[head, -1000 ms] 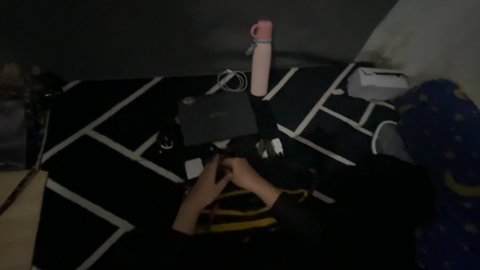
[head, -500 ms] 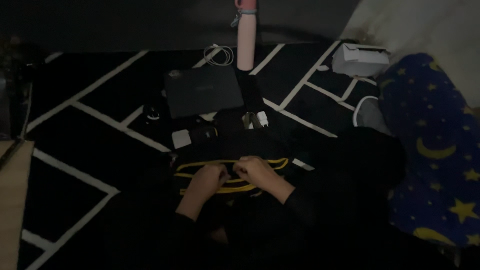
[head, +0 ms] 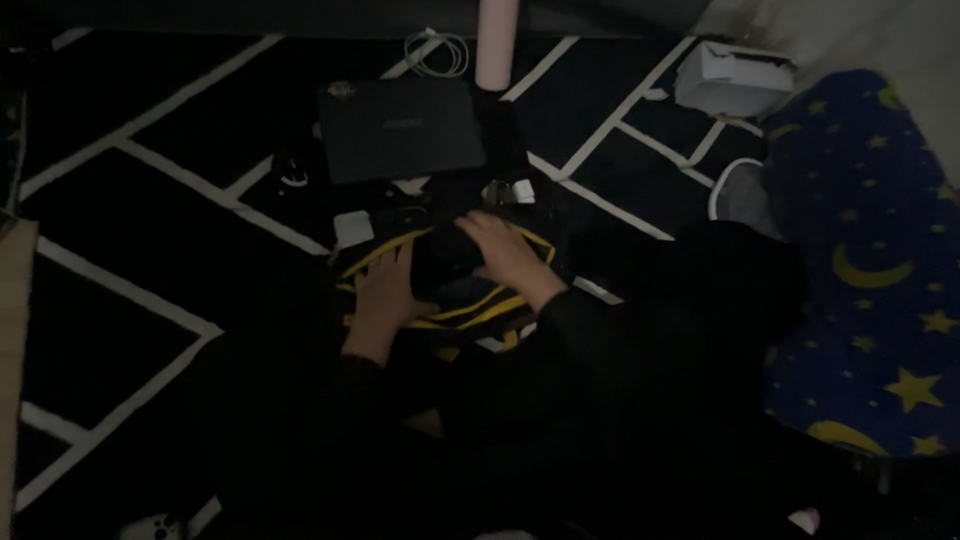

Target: The person sits on a bed and opens a black and yellow duffel bag. They take out a wallet, charger, laptop, mouse, phone and a pink water bottle, placing each item on the bed, then zip the bag closed.

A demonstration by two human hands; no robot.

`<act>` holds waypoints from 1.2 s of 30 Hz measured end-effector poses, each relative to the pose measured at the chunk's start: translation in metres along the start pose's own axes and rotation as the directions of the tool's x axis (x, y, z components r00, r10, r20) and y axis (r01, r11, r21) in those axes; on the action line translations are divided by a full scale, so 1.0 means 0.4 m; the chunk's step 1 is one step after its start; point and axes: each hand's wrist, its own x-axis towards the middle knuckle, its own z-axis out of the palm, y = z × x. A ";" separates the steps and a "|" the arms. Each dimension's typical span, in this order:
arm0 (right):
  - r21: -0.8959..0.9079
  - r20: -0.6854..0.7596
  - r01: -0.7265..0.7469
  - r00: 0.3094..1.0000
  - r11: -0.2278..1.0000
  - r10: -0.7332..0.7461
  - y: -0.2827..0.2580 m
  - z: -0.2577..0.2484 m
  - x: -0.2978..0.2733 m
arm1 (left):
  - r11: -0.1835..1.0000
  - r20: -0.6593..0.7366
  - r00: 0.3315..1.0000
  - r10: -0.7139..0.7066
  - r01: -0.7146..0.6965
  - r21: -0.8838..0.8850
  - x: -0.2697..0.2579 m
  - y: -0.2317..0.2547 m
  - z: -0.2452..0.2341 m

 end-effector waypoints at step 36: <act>-0.321 -0.055 0.099 0.991 0.942 -0.123 0.072 0.142 0.062 | 0.901 0.731 0.680 -0.060 -0.278 0.332 -0.020 0.002 0.160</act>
